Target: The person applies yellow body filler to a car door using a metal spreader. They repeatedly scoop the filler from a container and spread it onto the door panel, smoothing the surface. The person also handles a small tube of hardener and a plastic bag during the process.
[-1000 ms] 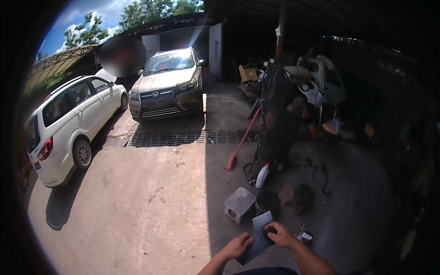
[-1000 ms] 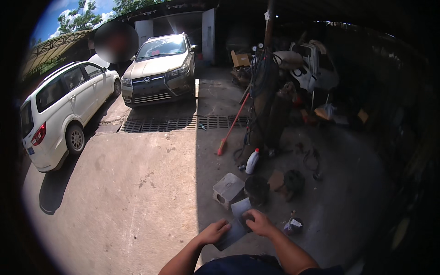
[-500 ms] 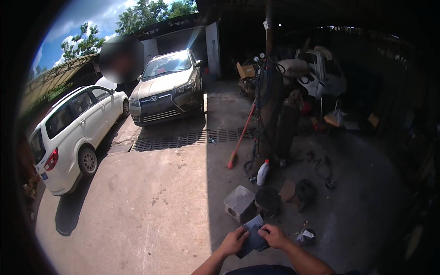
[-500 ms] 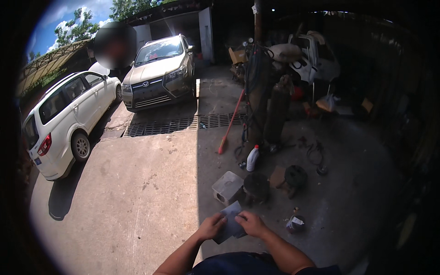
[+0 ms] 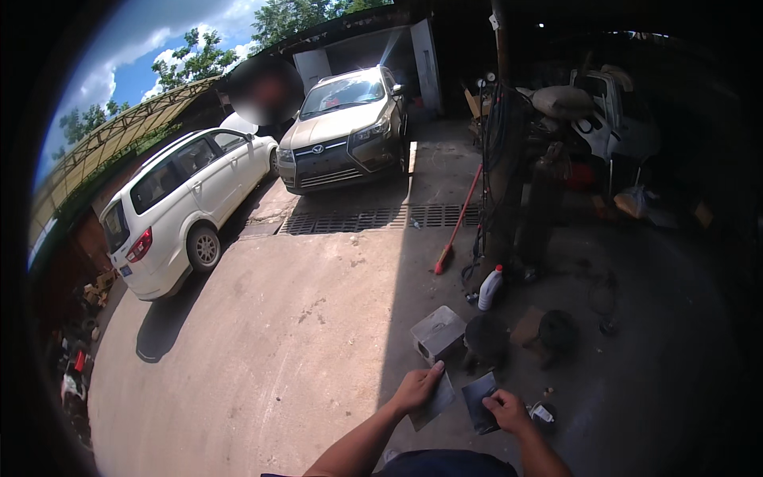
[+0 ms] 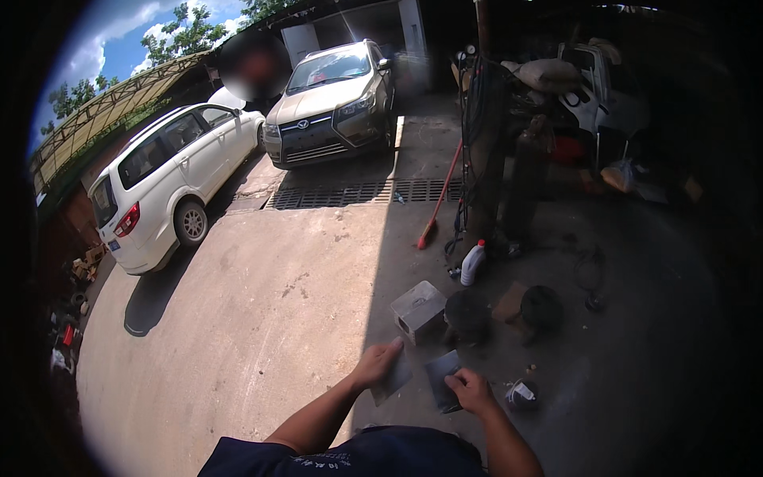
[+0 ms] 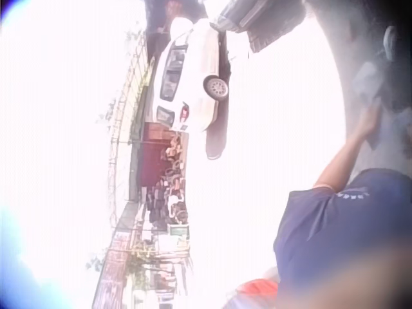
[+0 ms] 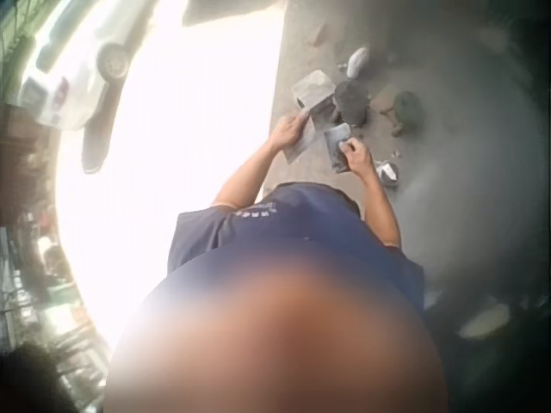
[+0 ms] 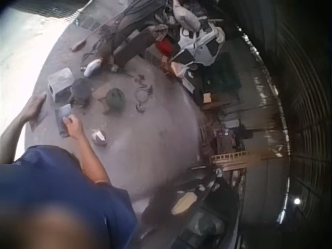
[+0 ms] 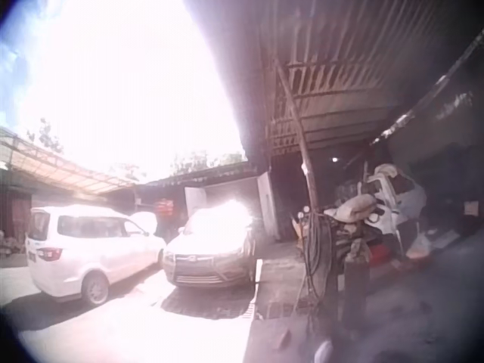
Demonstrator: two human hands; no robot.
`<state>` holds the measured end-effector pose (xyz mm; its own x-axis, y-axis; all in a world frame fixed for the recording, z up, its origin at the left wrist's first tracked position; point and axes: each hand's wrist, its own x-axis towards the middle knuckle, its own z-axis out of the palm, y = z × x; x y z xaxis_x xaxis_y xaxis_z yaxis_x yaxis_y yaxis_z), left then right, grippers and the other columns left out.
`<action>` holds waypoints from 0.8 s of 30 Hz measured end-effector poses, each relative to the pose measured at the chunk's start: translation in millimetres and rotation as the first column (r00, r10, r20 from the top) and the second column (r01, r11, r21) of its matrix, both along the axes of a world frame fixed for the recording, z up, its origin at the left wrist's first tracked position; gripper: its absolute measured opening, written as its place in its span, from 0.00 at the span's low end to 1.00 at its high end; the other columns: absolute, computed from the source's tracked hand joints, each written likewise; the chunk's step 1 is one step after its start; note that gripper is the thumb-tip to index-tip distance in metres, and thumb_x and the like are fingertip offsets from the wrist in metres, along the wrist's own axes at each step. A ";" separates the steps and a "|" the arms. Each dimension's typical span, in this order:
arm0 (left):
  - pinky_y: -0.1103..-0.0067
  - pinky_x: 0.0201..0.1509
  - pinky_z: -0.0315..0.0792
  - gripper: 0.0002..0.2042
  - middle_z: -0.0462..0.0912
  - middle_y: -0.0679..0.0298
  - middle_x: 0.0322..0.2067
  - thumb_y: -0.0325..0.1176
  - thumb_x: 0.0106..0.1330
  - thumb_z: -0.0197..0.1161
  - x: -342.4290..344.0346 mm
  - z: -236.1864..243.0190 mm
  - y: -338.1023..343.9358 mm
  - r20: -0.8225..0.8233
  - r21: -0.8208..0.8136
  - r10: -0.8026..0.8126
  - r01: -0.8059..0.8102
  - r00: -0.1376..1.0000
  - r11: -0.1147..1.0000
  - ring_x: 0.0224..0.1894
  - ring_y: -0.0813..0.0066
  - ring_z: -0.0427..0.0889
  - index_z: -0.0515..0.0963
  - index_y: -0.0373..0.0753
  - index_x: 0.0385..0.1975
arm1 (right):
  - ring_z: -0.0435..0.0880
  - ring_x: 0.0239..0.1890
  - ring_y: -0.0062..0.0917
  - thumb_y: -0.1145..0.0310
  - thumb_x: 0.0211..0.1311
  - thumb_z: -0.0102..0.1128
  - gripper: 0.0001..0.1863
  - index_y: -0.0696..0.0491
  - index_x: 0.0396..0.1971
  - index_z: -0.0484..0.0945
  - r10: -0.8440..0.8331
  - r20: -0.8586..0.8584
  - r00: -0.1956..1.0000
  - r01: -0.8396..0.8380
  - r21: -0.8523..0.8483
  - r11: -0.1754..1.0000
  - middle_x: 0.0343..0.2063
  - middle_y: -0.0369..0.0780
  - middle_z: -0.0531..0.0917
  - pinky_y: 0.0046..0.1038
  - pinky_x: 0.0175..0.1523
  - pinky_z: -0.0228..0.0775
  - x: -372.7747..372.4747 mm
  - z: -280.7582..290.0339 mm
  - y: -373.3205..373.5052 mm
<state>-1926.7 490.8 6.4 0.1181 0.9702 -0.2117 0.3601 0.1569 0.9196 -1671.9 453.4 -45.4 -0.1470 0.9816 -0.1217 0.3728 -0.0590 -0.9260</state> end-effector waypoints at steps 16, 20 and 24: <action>0.73 0.51 0.72 0.24 0.76 0.53 0.50 0.41 0.64 0.61 63.1 -6.0 1.0 -0.068 0.127 -0.312 0.318 0.948 0.940 0.46 0.62 0.80 0.68 0.37 0.58 | 0.82 0.36 0.38 0.66 0.52 0.65 0.12 0.57 0.34 0.80 0.353 0.173 0.919 -0.373 0.099 0.923 0.32 0.46 0.82 0.33 0.43 0.73 20.9 22.2 1.8; 0.72 0.49 0.72 0.15 0.82 0.53 0.39 0.39 0.66 0.58 61.5 -8.4 7.2 -0.119 0.098 -0.443 0.454 0.889 0.885 0.42 0.64 0.81 0.76 0.35 0.45 | 0.82 0.38 0.39 0.67 0.51 0.63 0.13 0.55 0.37 0.80 0.386 0.205 0.899 -0.417 0.139 0.898 0.33 0.46 0.82 0.34 0.44 0.73 13.5 18.1 5.8; 0.72 0.48 0.72 0.13 0.82 0.53 0.37 0.39 0.67 0.57 46.3 -9.6 6.6 -0.164 0.109 -0.395 0.415 0.904 0.903 0.42 0.65 0.81 0.78 0.36 0.40 | 0.81 0.38 0.41 0.65 0.53 0.62 0.12 0.55 0.36 0.80 0.373 0.159 0.914 -0.391 0.099 0.915 0.33 0.47 0.82 0.34 0.43 0.73 1.8 23.6 8.2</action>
<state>-1880.3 497.3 -3.2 0.4868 0.8651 -0.1210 0.4868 -0.1537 0.8599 -1670.1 461.6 -21.7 -0.5045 0.8622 -0.0455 0.4644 0.2266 -0.8562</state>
